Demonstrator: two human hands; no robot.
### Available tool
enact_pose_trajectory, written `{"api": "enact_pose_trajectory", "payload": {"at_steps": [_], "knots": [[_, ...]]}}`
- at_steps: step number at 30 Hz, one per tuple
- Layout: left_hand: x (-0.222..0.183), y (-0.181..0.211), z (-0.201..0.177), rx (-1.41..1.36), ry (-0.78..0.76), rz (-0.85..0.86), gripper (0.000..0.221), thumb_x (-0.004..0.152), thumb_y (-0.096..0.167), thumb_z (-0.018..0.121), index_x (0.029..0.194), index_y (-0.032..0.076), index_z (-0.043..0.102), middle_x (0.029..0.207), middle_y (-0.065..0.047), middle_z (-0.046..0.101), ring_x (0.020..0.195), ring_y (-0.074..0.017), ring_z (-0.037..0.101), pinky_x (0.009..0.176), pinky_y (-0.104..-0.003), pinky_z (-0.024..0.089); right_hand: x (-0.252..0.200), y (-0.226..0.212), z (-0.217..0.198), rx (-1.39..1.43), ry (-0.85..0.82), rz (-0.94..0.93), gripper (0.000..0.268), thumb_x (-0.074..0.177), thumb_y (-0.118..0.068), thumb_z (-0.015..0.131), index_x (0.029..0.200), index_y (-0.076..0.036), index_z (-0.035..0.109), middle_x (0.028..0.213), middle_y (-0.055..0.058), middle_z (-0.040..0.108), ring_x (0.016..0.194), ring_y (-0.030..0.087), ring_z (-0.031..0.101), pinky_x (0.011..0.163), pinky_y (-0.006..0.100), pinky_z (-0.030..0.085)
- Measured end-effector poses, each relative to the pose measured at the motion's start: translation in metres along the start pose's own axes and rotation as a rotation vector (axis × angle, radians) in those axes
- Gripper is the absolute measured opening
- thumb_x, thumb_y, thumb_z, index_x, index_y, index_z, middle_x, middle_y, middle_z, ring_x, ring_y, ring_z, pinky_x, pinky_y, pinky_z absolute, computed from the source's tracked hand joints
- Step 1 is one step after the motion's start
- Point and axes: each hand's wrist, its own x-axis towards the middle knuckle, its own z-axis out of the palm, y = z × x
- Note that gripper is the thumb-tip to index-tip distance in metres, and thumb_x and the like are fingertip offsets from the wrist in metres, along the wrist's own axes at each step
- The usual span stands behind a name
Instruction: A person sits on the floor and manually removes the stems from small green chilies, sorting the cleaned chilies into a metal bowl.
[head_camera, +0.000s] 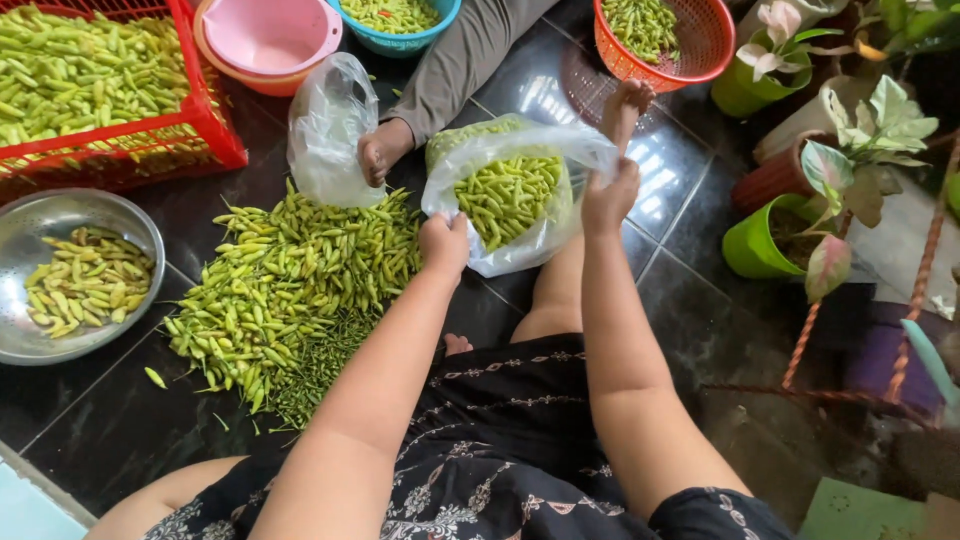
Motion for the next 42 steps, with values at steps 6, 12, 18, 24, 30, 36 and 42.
{"api": "enact_pose_trajectory", "payload": {"at_steps": [6,12,18,24,30,36,42], "knots": [[-0.01,0.008,-0.002,0.008,0.068,0.064,0.036,0.105,0.027,0.054,0.099,-0.007,0.064,0.095,-0.017,0.061,0.103,-0.0342,0.065,0.086,-0.048,0.054,-0.048,-0.113,-0.022,0.412,-0.808,-0.192,0.027,0.087,-0.015,0.078,0.113,-0.016,0.077,0.095,0.006,0.078,0.088,0.03,0.074,0.085,0.043,0.056],[-0.018,0.003,-0.021,0.015,0.056,0.071,0.037,0.102,0.029,0.057,0.093,-0.005,0.064,0.088,-0.017,0.067,0.099,-0.033,0.067,0.086,-0.046,0.054,-0.033,-0.069,0.033,-0.106,-0.96,-0.203,0.029,0.093,-0.04,0.072,0.12,-0.033,0.075,0.105,0.0,0.071,0.099,0.031,0.073,0.092,0.048,0.055],[-0.038,-0.012,-0.058,-0.065,-0.126,0.055,0.05,0.099,0.031,0.07,0.138,0.003,0.06,0.128,-0.019,0.069,0.121,-0.0307,0.066,0.095,-0.043,0.057,0.021,-0.075,-0.036,0.12,-0.829,0.016,0.027,0.098,-0.03,0.07,0.125,-0.03,0.075,0.117,-0.004,0.075,0.108,0.019,0.072,0.096,0.038,0.056],[-0.116,-0.028,-0.161,-0.139,-0.127,0.093,0.052,0.103,0.028,0.063,0.143,-0.004,0.055,0.138,-0.031,0.059,0.125,-0.0412,0.06,0.099,-0.05,0.05,-0.018,-0.112,-0.063,0.336,-0.803,0.04,0.028,0.1,-0.023,0.07,0.127,-0.017,0.074,0.12,0.006,0.075,0.115,0.025,0.07,0.098,0.04,0.056],[-0.162,-0.104,-0.297,-0.366,0.268,0.005,0.035,0.108,0.02,0.06,0.138,0.002,0.058,0.128,-0.017,0.063,0.112,-0.029,0.063,0.096,-0.045,0.05,-0.13,-0.155,-0.1,0.473,-0.327,-0.079,0.008,0.097,-0.018,0.072,0.101,-0.021,0.078,0.082,0.002,0.071,0.083,0.02,0.07,0.085,0.032,0.053],[-0.143,-0.235,-0.367,-0.766,0.506,-0.232,0.02,0.109,0.039,0.059,0.121,0.023,0.06,0.114,0.001,0.068,0.106,-0.0204,0.069,0.104,-0.052,0.046,-0.182,-0.192,-0.112,0.461,-0.526,-0.298,0.014,0.089,-0.015,0.081,0.102,-0.021,0.081,0.084,0.004,0.076,0.079,0.026,0.073,0.08,0.039,0.056],[-0.122,-0.188,-0.345,-0.576,0.528,-0.071,0.016,0.111,0.034,0.058,0.121,0.022,0.059,0.106,0.002,0.069,0.092,-0.0143,0.07,0.087,-0.038,0.052,-0.05,-0.118,-0.051,0.088,-0.261,-0.39,0.007,0.087,-0.009,0.077,0.094,-0.01,0.077,0.08,0.006,0.07,0.072,0.026,0.067,0.074,0.038,0.054]]}}
